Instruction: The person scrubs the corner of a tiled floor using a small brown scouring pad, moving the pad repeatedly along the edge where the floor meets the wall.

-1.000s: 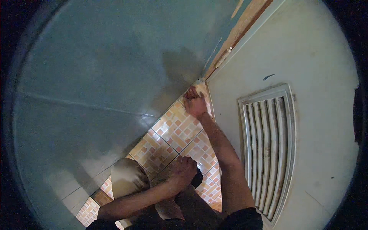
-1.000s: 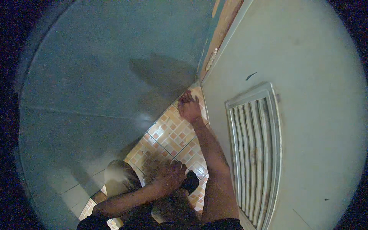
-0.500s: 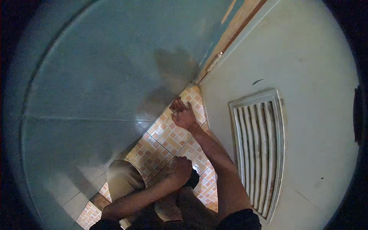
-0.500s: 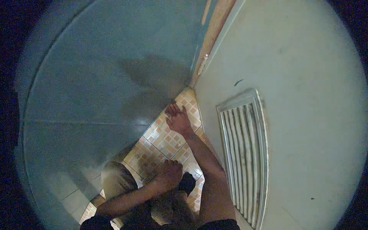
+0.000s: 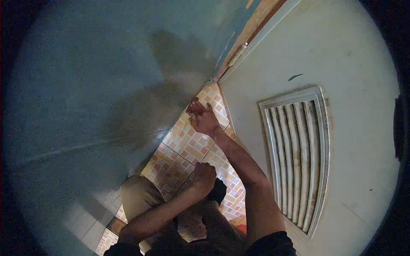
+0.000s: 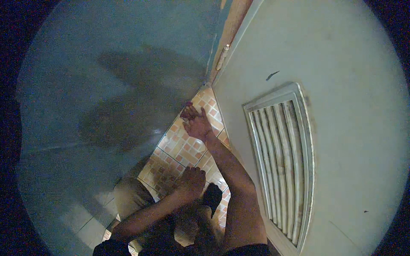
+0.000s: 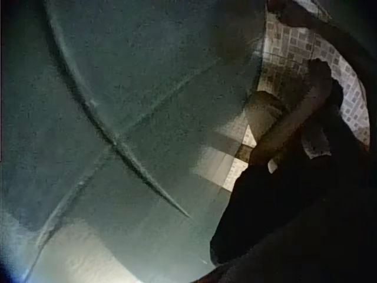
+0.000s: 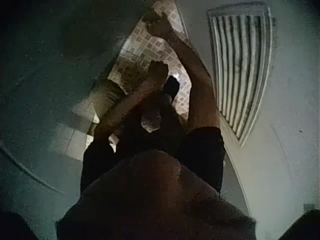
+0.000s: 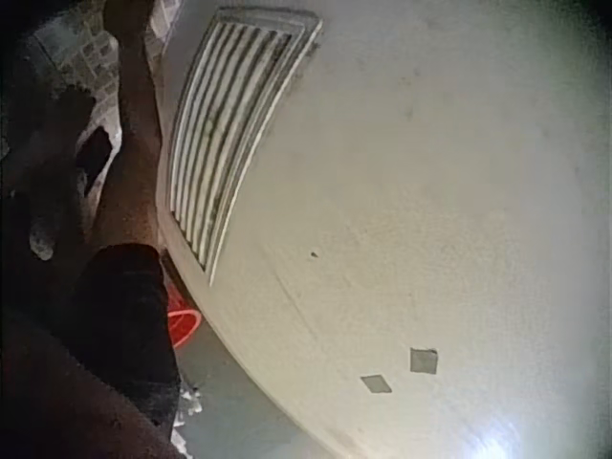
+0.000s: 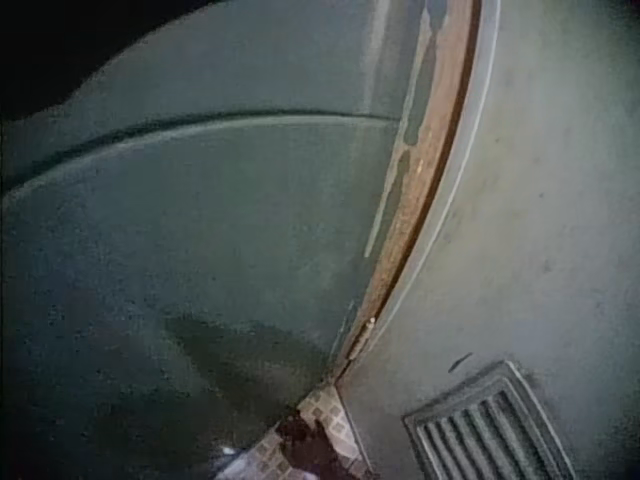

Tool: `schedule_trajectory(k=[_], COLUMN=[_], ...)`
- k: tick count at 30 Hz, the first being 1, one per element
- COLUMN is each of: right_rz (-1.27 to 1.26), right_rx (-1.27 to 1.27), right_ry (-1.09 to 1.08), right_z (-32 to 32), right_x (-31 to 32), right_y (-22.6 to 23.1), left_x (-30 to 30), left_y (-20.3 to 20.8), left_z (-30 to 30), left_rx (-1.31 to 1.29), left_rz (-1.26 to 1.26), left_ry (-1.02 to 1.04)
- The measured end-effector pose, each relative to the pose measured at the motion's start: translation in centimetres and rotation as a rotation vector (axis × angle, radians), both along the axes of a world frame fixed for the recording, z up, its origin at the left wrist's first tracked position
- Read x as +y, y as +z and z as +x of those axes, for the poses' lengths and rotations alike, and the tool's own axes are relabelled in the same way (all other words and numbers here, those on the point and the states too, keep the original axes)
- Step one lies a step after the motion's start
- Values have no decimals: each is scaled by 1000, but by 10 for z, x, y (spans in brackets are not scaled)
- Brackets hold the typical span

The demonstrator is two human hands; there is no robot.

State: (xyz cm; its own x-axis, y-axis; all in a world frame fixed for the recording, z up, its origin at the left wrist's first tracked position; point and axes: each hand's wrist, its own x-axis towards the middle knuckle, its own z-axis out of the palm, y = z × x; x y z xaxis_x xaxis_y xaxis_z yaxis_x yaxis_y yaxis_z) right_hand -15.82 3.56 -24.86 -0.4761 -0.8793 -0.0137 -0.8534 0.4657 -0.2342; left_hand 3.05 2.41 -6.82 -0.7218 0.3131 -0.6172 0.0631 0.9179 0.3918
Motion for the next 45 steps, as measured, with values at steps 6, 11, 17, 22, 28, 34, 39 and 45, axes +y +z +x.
schedule_trajectory(k=[6,11,17,22,28,34,39,45], right_rz=[12,99,146,205,204,396,466,448], right_rx=[95,121,56,-108,-91,-87,7,-119], right_ry=[43,-114,-222,-9,-29,181,289,250], right_z=[-11,-31,-37,0,-3,-11,-21,-17], right_x=[-3,-9,-11,4,12,7,26,24], right_y=[-6,4,2,21,17,56,40,46], left_x=[18,23,26,27,25,18,22,17], left_y=[-17,-18,-20,-36,-36,-44,-44,-19], left_z=[16,37,23,29,16,30,25,21], left_rx=[151,366,189,377,50,277,251,258], left_rz=[-53,-140,-101,-108,-89,-73,-123,-138], left_ry=[52,46,44,90,59,16,82,32])
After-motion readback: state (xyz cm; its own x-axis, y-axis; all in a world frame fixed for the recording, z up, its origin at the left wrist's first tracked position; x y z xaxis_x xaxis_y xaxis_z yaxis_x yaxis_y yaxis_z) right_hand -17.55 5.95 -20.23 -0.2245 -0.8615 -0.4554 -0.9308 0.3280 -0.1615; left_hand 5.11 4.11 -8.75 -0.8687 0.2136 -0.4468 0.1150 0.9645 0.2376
